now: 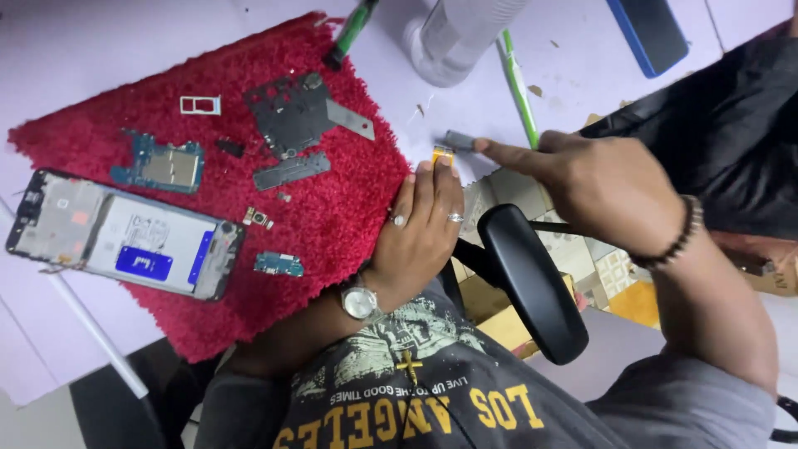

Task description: Cleaning a mobile phone motherboard and other internal components using a brush and cleaning solution at a repair station.

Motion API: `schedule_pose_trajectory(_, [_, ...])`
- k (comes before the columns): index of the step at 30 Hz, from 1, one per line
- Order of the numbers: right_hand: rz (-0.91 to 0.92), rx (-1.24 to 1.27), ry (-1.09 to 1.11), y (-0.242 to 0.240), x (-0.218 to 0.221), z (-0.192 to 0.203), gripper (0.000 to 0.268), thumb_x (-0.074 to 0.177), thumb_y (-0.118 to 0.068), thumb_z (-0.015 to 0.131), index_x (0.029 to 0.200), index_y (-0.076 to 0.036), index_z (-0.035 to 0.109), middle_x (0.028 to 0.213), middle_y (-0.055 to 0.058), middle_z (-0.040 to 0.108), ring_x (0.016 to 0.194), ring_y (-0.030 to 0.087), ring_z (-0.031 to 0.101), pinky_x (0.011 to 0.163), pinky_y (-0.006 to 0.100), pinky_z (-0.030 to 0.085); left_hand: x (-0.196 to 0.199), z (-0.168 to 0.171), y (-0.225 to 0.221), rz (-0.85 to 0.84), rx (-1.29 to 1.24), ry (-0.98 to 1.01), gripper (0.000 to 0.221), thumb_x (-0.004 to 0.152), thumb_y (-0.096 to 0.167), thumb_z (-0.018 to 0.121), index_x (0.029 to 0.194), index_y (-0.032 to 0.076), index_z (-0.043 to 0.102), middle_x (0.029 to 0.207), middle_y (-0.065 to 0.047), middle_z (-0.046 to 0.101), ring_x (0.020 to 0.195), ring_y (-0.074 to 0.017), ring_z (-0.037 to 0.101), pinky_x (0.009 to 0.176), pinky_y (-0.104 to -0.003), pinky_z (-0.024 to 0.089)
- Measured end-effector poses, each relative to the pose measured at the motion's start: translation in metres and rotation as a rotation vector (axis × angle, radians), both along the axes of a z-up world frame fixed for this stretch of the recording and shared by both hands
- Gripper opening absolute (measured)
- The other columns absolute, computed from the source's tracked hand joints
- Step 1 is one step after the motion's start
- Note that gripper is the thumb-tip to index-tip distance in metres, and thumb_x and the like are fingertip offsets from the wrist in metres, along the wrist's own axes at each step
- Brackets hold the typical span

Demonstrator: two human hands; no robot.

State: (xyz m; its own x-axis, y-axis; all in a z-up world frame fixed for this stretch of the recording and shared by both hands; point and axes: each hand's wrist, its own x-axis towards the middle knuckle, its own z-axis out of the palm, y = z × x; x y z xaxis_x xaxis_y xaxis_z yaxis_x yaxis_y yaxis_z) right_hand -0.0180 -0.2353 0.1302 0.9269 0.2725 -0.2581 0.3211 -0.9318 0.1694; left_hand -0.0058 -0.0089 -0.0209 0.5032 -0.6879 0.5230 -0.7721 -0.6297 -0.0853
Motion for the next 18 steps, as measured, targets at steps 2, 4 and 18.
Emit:
schedule_pose_trajectory(2, [0.042,0.042,0.025,-0.007,0.005,-0.009,0.083,0.093,0.002,0.06,0.166,-0.036,0.053,0.078,-0.003,0.059,0.041,0.022,0.047,0.034,0.039,0.04,0.001,0.007,0.002,0.018,-0.004,-0.027,0.045,0.113,0.023,0.043,0.144,0.0,0.066,0.146,-0.018,0.064,0.135,-0.0346,0.061,0.122,-0.044,0.041])
schedule_pose_trajectory(4, [0.078,0.091,0.051,-0.014,0.005,-0.005,0.086,0.092,0.007,0.057,0.167,-0.035,0.051,0.078,-0.003,0.058,0.04,0.019,0.044,0.034,0.038,0.038,0.002,0.01,0.001,0.031,-0.001,-0.053,0.044,0.113,0.02,0.039,0.142,0.0,0.067,0.142,-0.017,0.066,0.132,-0.0325,0.063,0.12,-0.042,0.043])
schedule_pose_trajectory(18, [-0.011,0.255,0.148,0.013,0.021,-0.016,0.095,0.081,0.016,0.05,0.161,-0.035,0.056,0.065,0.0,0.058,0.035,0.023,0.046,0.033,0.039,0.031,0.003,0.01,0.003,-0.035,-0.022,-0.022,0.042,0.113,0.016,0.044,0.141,-0.002,0.069,0.142,-0.019,0.069,0.132,-0.0343,0.067,0.114,-0.042,0.053])
